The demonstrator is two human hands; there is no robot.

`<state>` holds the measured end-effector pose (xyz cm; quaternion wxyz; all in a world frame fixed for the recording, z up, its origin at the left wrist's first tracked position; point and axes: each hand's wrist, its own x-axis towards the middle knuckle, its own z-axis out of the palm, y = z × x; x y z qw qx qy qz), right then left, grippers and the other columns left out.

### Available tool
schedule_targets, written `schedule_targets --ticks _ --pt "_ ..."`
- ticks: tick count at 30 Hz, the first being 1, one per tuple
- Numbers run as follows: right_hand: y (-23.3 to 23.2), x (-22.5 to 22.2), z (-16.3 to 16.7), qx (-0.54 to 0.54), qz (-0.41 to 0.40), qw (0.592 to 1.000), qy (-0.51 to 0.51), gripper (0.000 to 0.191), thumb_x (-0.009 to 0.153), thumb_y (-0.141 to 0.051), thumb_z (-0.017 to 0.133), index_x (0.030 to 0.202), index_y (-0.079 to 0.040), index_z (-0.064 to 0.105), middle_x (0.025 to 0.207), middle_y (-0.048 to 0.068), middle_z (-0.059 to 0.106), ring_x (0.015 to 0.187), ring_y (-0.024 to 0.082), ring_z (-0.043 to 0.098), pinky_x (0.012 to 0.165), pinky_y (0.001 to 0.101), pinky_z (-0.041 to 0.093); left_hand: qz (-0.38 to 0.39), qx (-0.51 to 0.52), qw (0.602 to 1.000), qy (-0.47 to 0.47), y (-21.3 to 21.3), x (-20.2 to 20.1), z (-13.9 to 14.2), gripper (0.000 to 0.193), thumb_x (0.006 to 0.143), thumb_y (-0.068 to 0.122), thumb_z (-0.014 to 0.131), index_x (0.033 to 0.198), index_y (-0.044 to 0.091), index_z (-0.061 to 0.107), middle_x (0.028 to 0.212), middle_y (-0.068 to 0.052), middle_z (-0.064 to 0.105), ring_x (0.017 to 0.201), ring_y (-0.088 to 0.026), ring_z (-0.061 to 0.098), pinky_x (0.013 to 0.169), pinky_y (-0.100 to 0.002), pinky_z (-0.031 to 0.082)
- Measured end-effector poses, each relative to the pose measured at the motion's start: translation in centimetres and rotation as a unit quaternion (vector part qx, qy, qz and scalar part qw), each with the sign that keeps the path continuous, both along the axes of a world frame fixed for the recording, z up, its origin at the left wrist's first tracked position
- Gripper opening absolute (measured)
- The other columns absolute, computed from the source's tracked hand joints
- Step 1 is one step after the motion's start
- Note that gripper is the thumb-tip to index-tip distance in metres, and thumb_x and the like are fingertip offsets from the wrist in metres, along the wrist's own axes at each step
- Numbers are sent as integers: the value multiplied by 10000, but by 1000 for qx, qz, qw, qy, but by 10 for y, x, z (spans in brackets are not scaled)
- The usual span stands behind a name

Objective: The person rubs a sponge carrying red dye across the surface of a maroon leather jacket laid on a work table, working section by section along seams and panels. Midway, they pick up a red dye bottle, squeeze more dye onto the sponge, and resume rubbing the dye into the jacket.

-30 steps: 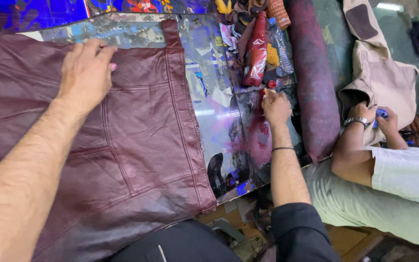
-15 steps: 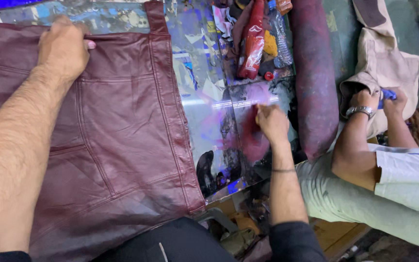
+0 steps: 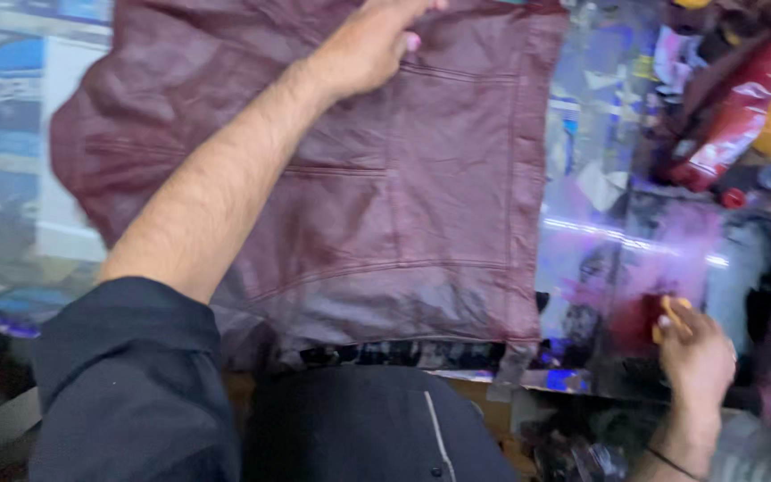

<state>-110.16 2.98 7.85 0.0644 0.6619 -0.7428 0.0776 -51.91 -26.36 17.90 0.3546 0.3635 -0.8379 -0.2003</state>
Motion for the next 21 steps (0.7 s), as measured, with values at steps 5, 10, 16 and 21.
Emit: schedule_targets --ticks 5,10,16,21 --pt "18 69 4 -166 18 807 -567 287 1100 -49 644 1386 -62 628 1288 119 692 1118 242 638 1075 400 520 103 51 987 116 148 120 9 328 1020 14 669 1346 36 636 1419 -133 616 1261 -255 649 1089 -341 518" --pt "19 229 5 -87 151 514 -840 381 1086 -204 697 1360 -80 463 1344 60 590 1256 224 626 1050 434 547 526 34 830 182 317 213 -41 257 1032 46 684 1280 7 632 1256 -143 626 1145 -222 659 969 -327 556" --pt "23 404 -18 102 116 412 -898 522 995 -291 740 1414 -126 477 1381 37 574 1276 197 569 1093 425 468 634 354 677 120 420 235 -127 469 918 491 707 971 25 732 830 -125 740 772 -284 727 727 -423 574" --pt "25 465 -33 136 121 408 -894 549 967 -302 718 1424 -119 474 1380 78 586 1242 226 594 1039 449 498 587 369 720 26 419 245 -148 646 877 640 665 780 4 721 768 -188 737 764 -373 721 721 -485 559"
